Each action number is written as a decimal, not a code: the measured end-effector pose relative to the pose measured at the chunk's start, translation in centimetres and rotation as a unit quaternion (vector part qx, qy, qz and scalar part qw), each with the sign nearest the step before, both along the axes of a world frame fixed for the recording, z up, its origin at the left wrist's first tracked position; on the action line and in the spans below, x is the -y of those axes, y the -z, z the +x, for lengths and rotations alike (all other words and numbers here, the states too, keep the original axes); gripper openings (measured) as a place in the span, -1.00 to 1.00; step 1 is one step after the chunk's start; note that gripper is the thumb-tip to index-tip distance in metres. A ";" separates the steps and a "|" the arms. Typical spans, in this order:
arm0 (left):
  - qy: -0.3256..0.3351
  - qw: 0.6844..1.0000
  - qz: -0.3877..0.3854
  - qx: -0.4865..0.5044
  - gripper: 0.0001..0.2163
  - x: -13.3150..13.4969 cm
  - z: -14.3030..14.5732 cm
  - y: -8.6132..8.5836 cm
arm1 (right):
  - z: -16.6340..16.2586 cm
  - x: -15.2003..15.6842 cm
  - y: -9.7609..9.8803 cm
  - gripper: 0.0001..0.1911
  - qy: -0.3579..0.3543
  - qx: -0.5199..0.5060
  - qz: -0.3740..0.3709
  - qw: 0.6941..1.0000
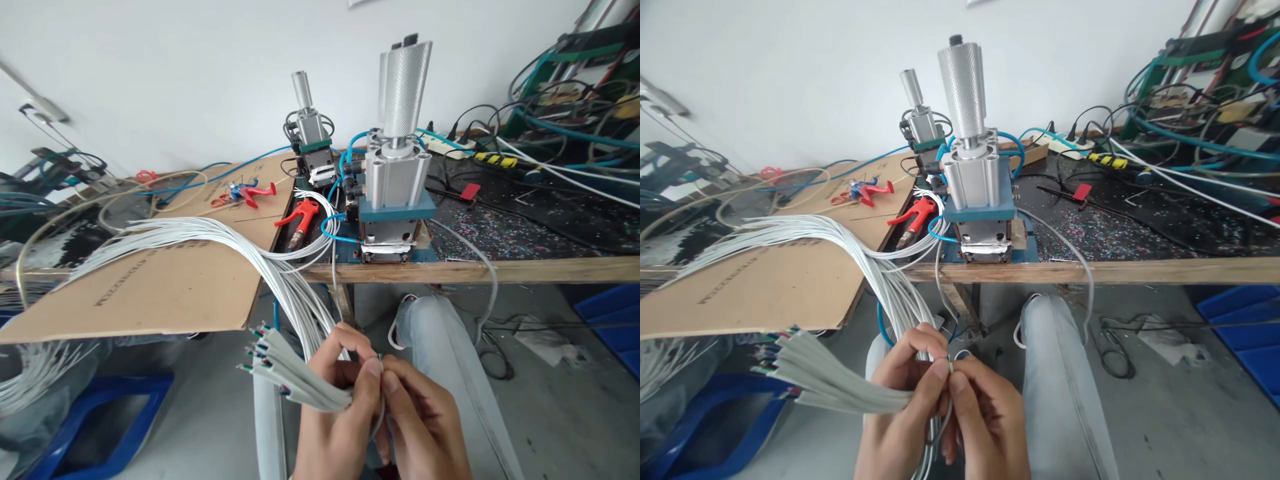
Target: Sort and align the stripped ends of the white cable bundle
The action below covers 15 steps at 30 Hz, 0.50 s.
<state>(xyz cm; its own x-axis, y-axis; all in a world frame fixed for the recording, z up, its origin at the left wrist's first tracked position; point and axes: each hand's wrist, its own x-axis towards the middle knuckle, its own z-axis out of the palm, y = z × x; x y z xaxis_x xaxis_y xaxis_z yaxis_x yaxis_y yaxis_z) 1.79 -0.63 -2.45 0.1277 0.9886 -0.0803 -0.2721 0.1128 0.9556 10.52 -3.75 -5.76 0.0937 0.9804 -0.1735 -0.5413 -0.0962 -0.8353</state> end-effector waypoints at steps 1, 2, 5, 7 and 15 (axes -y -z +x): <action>-0.004 1.000 -0.004 0.001 -0.80 0.0 0.0 0.0 | -0.1 0.0 0.0 -0.44 0.004 -0.001 -0.003 1.000; -0.007 1.000 -0.009 0.002 -0.80 0.0 0.0 0.1 | -0.2 0.0 0.0 -0.44 0.007 -0.003 -0.007 1.000; 0.001 1.000 -0.029 0.008 -0.76 0.0 -0.1 0.0 | -0.3 -0.2 0.0 -0.44 0.011 -0.005 -0.019 1.000; 0.014 0.999 -0.040 0.011 -0.74 -0.1 -0.2 -0.1 | -0.1 -0.4 -0.1 -0.44 0.006 0.007 -0.021 1.000; 0.049 0.997 -0.059 0.001 -0.71 -1.1 -0.4 -1.0 | 1.3 -0.9 -0.3 -0.47 0.000 0.099 0.017 0.995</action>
